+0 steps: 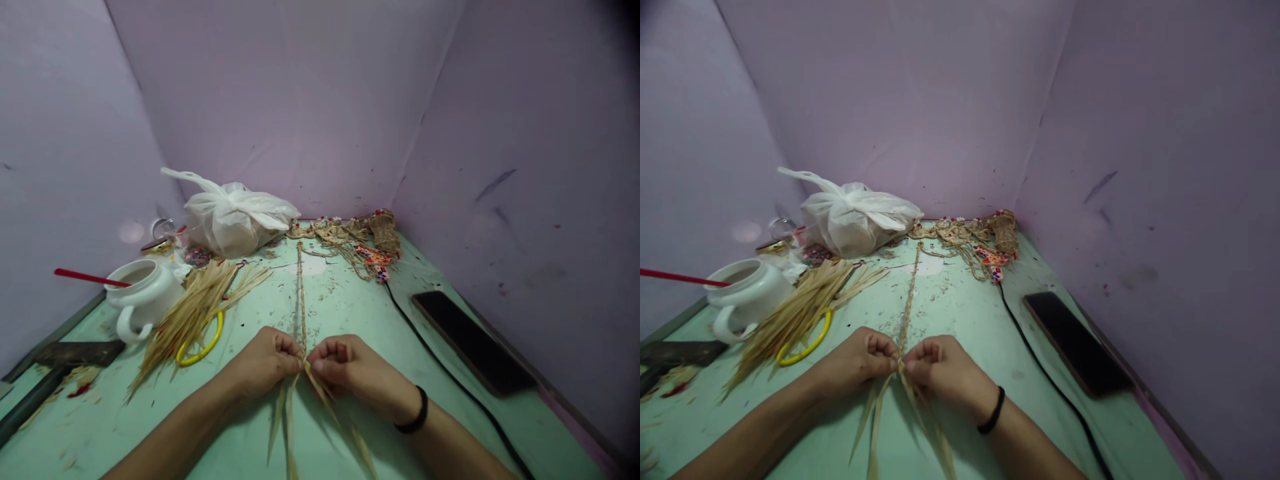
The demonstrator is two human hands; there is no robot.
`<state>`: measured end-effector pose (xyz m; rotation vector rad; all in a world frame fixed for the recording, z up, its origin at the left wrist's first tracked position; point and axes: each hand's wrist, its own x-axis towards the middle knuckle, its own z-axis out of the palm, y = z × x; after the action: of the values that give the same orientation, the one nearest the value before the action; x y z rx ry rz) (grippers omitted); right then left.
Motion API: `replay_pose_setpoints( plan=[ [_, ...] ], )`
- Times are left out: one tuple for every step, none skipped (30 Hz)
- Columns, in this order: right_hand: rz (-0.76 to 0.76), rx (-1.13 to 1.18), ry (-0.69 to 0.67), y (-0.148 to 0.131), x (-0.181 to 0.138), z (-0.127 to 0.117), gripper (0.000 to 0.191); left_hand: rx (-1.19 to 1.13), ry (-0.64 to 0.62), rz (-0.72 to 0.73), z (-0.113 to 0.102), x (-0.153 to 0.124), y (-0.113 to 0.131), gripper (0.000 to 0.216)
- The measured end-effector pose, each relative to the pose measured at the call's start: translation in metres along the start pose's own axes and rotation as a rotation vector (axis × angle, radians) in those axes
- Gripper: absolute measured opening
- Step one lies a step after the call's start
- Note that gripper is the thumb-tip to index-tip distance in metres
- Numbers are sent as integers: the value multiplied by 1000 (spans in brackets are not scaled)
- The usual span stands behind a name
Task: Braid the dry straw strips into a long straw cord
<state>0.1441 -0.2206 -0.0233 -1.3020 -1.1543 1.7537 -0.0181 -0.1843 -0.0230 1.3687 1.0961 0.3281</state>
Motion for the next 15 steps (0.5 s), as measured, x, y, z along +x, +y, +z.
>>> replay_pose_setpoints(
  plan=[
    [7, -37, -6, 2, 1, 1, 17, -2, -1, 3, 0, 0, 0, 8],
    [16, -63, -1, 3, 1, 1, 15, -4, -3, 4, 1, 0, 0, 8],
    [30, -75, 4, 4, 1, 2, 12, -7, -1, 6, 1, 0, 0, 9],
    [45, -80, 0, 4, 1, 2, 10, -12, 2, 8, 2, 1, 0, 10],
    [55, -83, -14, 4, 1, 2, 8, -16, 5, 7, 3, 1, 0, 10],
    [59, -84, -31, 4, 1, 2, 7, -22, 7, 3, 3, 1, 0, 11],
    [57, -83, -47, 4, 1, 2, 6, -26, 7, -1, 4, 1, 0, 11],
    [52, -81, -58, 3, 1, 2, 5, -32, 6, -3, 4, 1, 0, 11],
    [49, -79, -65, 3, 1, 3, 5, -36, 6, -5, 4, 1, 0, 12],
    [49, -81, -71, 3, 0, 3, 4, -40, 5, -5, 4, 1, 0, 12],
    [48, -84, -74, 3, 0, 3, 4, -41, 6, 1, 5, 1, 0, 12],
    [46, -91, -77, 3, 0, 3, 3, -39, 6, 7, 5, 1, 0, 12],
    [40, -99, -81, 3, 0, 3, 3, -36, 6, 10, 4, 1, -1, 12],
    [35, -106, -84, 3, -1, 3, 2, -35, 7, 10, 4, 1, -1, 12],
    [30, -113, -87, 3, 0, 3, 2, -35, 7, 8, 5, 1, -1, 12]
  ],
)
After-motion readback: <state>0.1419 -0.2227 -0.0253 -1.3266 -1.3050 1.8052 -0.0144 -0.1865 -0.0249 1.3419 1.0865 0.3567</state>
